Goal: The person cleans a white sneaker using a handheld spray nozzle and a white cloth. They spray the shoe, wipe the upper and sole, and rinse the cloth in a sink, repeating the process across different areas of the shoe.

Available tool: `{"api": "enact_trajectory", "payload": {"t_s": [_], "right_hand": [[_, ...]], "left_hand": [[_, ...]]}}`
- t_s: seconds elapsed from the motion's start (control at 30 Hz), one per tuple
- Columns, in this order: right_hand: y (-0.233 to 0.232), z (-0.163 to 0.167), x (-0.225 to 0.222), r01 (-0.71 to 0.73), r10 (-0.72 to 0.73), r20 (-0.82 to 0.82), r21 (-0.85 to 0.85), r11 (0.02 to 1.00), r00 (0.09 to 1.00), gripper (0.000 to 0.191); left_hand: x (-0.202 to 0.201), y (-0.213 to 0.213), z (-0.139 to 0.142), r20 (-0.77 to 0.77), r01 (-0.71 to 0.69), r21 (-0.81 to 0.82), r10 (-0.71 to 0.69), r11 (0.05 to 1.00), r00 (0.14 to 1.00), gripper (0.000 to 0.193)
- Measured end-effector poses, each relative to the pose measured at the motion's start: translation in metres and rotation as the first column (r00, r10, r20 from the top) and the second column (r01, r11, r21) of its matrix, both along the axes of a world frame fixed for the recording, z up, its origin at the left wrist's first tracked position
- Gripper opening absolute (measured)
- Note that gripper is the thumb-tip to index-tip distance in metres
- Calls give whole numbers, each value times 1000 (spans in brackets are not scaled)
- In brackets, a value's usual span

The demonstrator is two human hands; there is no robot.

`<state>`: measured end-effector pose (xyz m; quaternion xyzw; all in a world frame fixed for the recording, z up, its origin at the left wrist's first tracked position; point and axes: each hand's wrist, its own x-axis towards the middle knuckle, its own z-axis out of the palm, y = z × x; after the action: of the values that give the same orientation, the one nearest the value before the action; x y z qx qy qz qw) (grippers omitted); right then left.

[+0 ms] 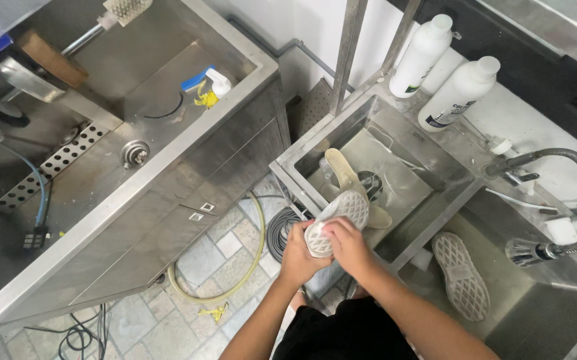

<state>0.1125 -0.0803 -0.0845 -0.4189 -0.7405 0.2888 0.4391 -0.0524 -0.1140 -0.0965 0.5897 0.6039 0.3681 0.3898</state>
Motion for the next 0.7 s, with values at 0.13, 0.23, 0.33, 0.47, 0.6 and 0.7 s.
{"api": "enact_trajectory", "payload": {"t_s": [0.13,0.23,0.33,0.47,0.6,0.7], "right_hand": [[-8,2,1,-102,100,43,32,994,994,14],[19,-4,30,80,-80,4,-65,995,997,7],[28,-10,91,281,-339,-278,-229,932,899,13],[-21,-28,179,616,-618,132,-373,693,775,29],[-56,-40,213,690,-599,344,-395,607,723,33],[-56,-41,215,604,-522,361,-168,779,773,31]], "left_hand": [[7,-4,0,-15,4,91,-3,996,1000,91],[10,-5,1,133,-36,34,31,999,991,90],[6,-3,1,513,-140,-105,174,985,840,83],[-17,-13,3,709,-286,-458,541,841,452,67],[-28,-26,4,740,-260,-587,638,767,213,64],[-26,-34,3,765,-153,-627,641,764,70,73]]}}
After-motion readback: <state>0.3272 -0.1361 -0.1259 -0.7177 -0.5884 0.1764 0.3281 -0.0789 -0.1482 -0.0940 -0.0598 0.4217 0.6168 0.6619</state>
